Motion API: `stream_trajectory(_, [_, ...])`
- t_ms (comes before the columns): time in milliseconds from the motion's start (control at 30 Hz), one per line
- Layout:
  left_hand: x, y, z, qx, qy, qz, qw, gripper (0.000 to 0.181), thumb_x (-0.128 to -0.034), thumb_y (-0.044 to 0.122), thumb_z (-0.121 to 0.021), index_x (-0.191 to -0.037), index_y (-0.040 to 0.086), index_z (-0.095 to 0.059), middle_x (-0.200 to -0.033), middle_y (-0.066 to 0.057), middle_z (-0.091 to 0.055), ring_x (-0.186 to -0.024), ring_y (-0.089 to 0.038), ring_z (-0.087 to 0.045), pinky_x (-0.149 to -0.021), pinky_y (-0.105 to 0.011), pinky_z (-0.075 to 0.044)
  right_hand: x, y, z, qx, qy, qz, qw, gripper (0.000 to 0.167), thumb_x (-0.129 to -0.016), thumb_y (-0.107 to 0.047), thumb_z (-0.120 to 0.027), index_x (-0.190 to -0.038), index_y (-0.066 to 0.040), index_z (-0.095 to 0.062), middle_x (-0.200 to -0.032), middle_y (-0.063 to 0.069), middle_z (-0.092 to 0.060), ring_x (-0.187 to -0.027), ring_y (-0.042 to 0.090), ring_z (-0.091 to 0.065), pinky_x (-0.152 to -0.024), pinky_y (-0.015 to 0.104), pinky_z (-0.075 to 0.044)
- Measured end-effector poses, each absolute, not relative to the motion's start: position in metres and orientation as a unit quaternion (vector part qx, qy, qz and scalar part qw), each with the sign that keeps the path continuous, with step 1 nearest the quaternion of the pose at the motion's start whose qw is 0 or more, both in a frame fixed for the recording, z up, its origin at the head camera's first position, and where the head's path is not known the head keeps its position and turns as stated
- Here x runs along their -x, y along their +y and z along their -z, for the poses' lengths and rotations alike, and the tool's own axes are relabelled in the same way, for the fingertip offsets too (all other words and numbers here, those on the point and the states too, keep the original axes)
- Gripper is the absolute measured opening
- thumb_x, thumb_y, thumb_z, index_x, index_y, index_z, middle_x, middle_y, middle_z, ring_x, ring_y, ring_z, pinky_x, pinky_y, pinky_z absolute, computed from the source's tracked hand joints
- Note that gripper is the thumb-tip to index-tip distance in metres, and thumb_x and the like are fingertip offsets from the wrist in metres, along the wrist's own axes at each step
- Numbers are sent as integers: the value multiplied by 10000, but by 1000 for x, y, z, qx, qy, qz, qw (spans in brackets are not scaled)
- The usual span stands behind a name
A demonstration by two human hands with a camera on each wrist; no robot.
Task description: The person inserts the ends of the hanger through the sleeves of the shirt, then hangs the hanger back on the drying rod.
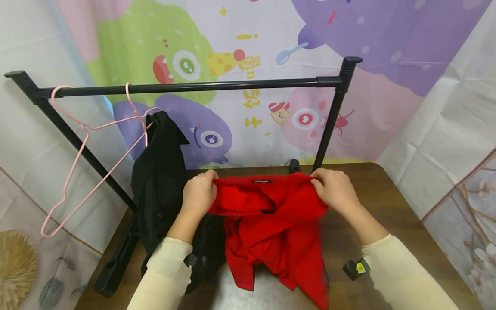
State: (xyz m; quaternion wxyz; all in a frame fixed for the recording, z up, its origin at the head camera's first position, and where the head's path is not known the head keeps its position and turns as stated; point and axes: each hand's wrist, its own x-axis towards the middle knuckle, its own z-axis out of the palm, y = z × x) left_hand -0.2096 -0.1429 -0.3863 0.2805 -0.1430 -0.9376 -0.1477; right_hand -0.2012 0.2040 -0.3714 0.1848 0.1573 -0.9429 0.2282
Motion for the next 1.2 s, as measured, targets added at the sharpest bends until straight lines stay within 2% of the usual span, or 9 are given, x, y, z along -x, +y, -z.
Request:
stream_trajectory(233, [205,-139,356,152,-846,203,469,135,-879,-48,-573,-969,2,-660,-906,-171,-688,-777,-342,-653,-743,-448,-553,198,201,345,-184,-868,-241,394,120,-865,19,-647,-965,32,-711,-900,189,-708,-775,365,-663,-692,516,-530])
stream_trajectory(300, [202,-139,347,157,-824,210,503,144,-904,-31,-569,-1003,-20,-674,-948,-181,-695,-810,-344,-656,-787,-444,-550,198,201,339,-188,-845,-251,433,126,-868,25,-642,-975,45,-706,-910,196,-702,-773,348,-658,-689,498,-531])
stream_trajectory(367, [200,-138,341,161,-816,216,512,158,-913,-14,-585,-1031,-30,-689,-960,-186,-702,-817,-344,-661,-801,-443,-548,200,202,337,-191,-836,-256,446,124,-872,29,-635,-975,56,-698,-916,207,-696,-770,349,-649,-693,491,-527])
stream_trajectory(467, [197,-140,340,171,-835,214,477,175,-901,-14,-613,-1048,-28,-707,-966,-185,-708,-831,-338,-669,-798,-447,-549,203,206,341,-185,-853,-245,422,118,-871,24,-638,-967,53,-699,-911,211,-696,-780,362,-650,-704,509,-524])
stream_trajectory(633, [198,-142,356,185,-877,220,385,166,-872,-23,-630,-1008,-19,-725,-946,-177,-716,-846,-327,-683,-786,-452,-554,206,211,361,-161,-909,-208,323,105,-864,2,-645,-947,31,-702,-896,207,-700,-786,402,-652,-711,551,-519])
stream_trajectory(867, [202,-141,388,182,-908,229,298,142,-824,-18,-635,-922,7,-734,-858,-137,-716,-749,-291,-673,-713,-428,-563,211,210,382,-165,-949,-176,202,83,-847,-11,-654,-921,14,-681,-882,204,-692,-766,404,-655,-694,543,-527])
stream_trajectory(1033, [199,-137,403,174,-934,215,227,151,-791,-5,-658,-915,36,-734,-816,-85,-717,-652,-225,-632,-649,-401,-558,211,210,391,-176,-961,-149,154,80,-810,14,-668,-890,3,-673,-811,183,-676,-711,395,-646,-643,531,-529])
stream_trajectory(1200, [197,-136,414,150,-958,193,151,186,-771,-10,-669,-930,59,-737,-689,-5,-664,-558,-153,-503,-569,-361,-536,211,207,396,-182,-966,-135,123,80,-794,14,-668,-867,-18,-668,-760,139,-660,-667,362,-635,-579,495,-523])
